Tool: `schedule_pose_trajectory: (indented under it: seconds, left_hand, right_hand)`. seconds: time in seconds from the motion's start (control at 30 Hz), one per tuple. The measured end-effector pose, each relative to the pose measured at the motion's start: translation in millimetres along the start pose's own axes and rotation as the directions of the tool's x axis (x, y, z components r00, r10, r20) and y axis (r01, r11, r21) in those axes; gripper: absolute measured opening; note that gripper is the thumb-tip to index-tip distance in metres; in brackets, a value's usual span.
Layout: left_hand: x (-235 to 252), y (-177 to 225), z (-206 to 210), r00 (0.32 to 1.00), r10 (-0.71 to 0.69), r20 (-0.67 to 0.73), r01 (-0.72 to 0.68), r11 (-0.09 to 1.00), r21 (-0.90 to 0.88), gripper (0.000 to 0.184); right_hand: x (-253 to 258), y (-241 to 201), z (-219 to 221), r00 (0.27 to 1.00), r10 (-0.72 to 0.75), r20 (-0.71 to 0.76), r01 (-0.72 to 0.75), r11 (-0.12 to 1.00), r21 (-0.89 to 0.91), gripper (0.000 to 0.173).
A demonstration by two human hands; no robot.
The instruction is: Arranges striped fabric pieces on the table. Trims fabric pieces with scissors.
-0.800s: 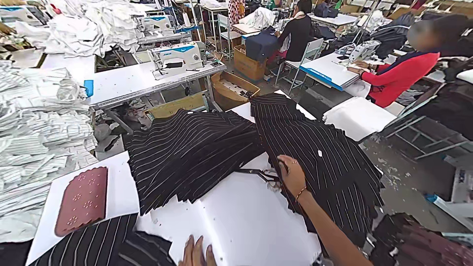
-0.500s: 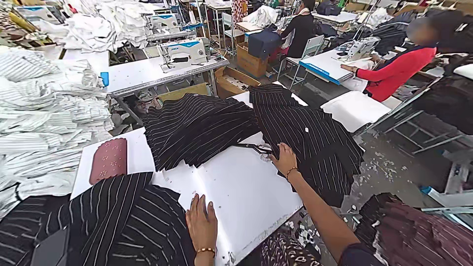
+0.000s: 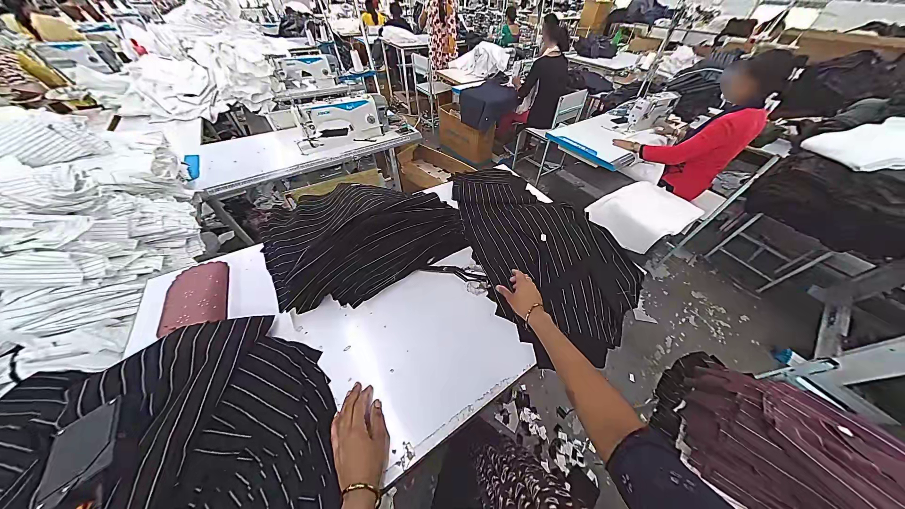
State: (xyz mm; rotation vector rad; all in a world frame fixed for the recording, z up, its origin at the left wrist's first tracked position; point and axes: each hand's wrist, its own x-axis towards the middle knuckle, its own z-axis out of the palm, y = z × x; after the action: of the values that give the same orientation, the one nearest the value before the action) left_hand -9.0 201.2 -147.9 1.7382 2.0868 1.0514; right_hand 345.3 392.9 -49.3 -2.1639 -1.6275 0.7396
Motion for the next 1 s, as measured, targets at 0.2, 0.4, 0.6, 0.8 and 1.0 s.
schedule_pose_trajectory:
  seconds: [0.2,0.4,0.6,0.8,1.0]
  left_hand:
    - [0,-4,1,1.000,0.006,-0.026,-0.006,1.000,-0.020,0.041]
    - [1,-7,-1,1.000,-0.008,0.011,0.008,1.000,-0.029,0.037]
    - [1,-7,-2,0.999,-0.015,-0.033,0.013,0.998,-0.055,0.032]
    - [3,-4,-3,0.999,-0.008,-0.045,0.006,0.999,-0.048,0.033]
    - [5,-7,0,0.998,-0.006,-0.063,0.004,1.000,-0.022,0.032]
  right_hand:
    - [10,-11,-6,0.994,0.031,0.104,-0.023,0.996,-0.084,0.029]
    - [1,-13,3,0.993,-0.070,0.094,0.086,0.980,-0.181,0.080]
    - [-1,-2,-35,0.997,0.008,0.079,-0.001,0.996,-0.090,0.037]
    - [-10,10,-90,0.958,-0.199,-0.205,0.226,0.967,0.118,0.034]
    - [-9,19,-89,0.960,-0.240,0.147,0.198,0.947,0.254,0.020]
